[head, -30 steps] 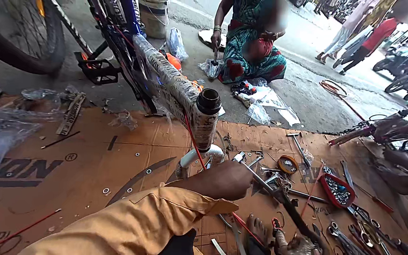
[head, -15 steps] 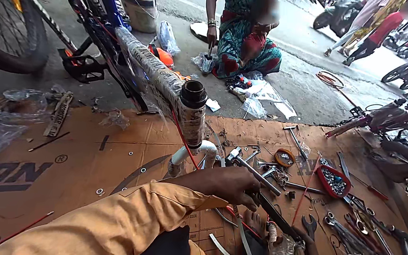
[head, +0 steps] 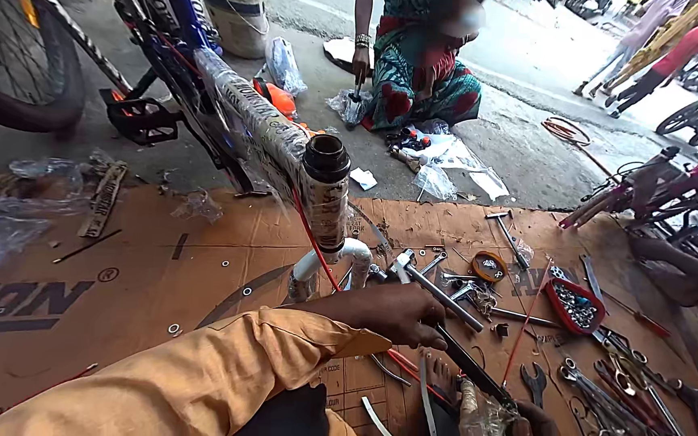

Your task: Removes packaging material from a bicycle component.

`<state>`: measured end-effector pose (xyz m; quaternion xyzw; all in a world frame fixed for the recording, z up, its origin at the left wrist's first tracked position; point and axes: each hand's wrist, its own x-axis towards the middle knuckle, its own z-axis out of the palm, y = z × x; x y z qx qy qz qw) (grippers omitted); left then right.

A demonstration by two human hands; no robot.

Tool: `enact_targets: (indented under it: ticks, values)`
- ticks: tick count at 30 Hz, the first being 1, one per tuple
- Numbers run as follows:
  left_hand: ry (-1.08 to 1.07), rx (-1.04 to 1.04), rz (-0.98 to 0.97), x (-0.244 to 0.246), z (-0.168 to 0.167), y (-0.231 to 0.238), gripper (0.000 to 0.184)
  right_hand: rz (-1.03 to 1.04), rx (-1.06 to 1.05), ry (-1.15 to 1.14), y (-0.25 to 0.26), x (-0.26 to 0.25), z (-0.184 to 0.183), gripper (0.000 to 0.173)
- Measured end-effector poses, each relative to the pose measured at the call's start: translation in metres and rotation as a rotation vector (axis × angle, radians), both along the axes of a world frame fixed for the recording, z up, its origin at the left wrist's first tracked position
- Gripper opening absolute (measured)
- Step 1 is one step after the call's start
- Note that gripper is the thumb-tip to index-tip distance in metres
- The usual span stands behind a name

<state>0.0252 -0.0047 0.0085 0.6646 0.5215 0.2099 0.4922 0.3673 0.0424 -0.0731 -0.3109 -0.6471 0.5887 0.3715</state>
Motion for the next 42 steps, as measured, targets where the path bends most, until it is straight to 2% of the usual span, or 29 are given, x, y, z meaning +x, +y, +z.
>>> enact_targets:
  ticks: [8, 12, 15, 18, 22, 24, 27, 29, 31, 32, 34, 36, 38, 40, 42]
  values:
    - [-0.015, 0.007, -0.02, 0.002, -0.003, -0.001, 0.024, 0.008, -0.059, -0.121, -0.003, 0.003, 0.016, 0.01]
    - [-0.003, -0.001, -0.035, 0.006, 0.003, 0.002, 0.026, 0.069, 0.015, -0.153, 0.008, 0.003, 0.017, 0.008]
    - [-0.012, 0.014, -0.051, 0.007, 0.004, 0.004, 0.023, 0.113, 0.135, -0.249, 0.011, 0.005, 0.021, 0.017]
    - [0.04, 0.042, -0.067, 0.007, 0.008, 0.004, 0.02, 0.048, 0.28, -0.36, 0.008, 0.0, 0.022, 0.038]
    - [0.055, 0.042, -0.057, 0.008, 0.008, 0.004, 0.021, -0.074, 0.205, -0.336, -0.002, -0.014, 0.029, 0.043]
    - [0.027, 0.009, -0.051, 0.008, 0.008, 0.003, 0.022, -0.033, 0.213, -0.316, 0.0, -0.008, 0.024, 0.041]
    - [-0.042, -0.026, -0.046, 0.005, 0.005, 0.002, 0.023, 0.121, 0.177, -0.269, 0.01, 0.008, 0.013, 0.027]
    - [-0.048, -0.028, -0.044, 0.003, 0.003, 0.001, 0.025, 0.13, 0.128, -0.22, 0.01, 0.009, 0.012, 0.018]
    - [-0.053, -0.024, -0.048, 0.002, 0.001, 0.001, 0.024, 0.133, 0.142, -0.216, 0.011, 0.01, 0.011, 0.016]
    - [-0.054, -0.023, -0.051, 0.003, 0.001, 0.002, 0.024, 0.133, 0.172, -0.239, 0.012, 0.01, 0.011, 0.019]
    - [-0.054, -0.011, -0.059, 0.003, 0.002, 0.002, 0.023, 0.084, 0.24, -0.309, 0.01, 0.006, 0.011, 0.037]
    - [-0.059, -0.001, -0.066, 0.003, 0.001, 0.002, 0.023, 0.06, 0.25, -0.346, 0.008, 0.003, 0.014, 0.044]
    - [-0.063, 0.005, -0.07, 0.002, 0.0, 0.002, 0.024, 0.12, 0.248, -0.313, 0.012, 0.004, 0.013, 0.041]
    - [-0.055, 0.014, -0.073, 0.001, -0.003, 0.001, 0.024, 0.209, 0.201, -0.237, 0.016, 0.008, 0.009, 0.031]
    - [-0.043, 0.012, -0.073, 0.001, -0.003, 0.0, 0.024, 0.21, 0.165, -0.193, 0.016, 0.008, 0.007, 0.021]
